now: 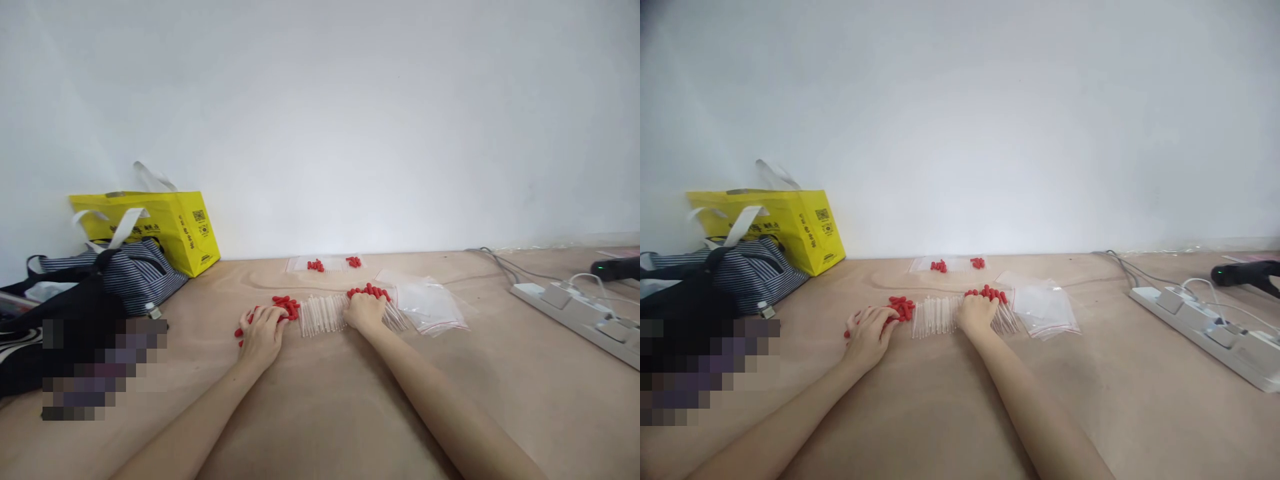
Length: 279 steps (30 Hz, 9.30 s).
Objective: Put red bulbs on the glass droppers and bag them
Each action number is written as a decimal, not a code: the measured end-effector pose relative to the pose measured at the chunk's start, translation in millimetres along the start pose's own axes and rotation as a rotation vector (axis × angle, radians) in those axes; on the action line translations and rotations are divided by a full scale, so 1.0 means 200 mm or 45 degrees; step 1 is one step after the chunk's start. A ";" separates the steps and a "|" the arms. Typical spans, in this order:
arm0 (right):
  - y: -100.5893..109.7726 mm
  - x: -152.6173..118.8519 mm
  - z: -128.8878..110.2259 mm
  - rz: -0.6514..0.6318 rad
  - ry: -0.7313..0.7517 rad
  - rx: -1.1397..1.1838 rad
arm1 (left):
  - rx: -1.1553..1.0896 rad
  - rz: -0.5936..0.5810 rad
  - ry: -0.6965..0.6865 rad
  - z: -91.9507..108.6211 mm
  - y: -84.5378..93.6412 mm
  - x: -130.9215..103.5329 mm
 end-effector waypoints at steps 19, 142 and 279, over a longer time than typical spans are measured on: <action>0.17 -0.55 -0.07 0.196 0.808 0.745 | -0.428 -0.333 -0.201 0.30 -0.04 -0.19; 0.11 -0.19 -0.06 0.220 0.298 0.030 | 0.427 -0.037 -0.019 0.06 0.08 -0.05; 0.10 -0.29 0.00 0.359 0.390 0.311 | 0.157 0.094 -0.301 0.13 -0.02 0.00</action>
Point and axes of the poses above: each hand's wrist, its own x-axis towards the middle knuckle, its own y-axis out of the back of the hand, z = x × y, the point moved 9 cm from there along x, towards the middle knuckle, and after that the axes turned 10 degrees about y, right-handed, at the moved point
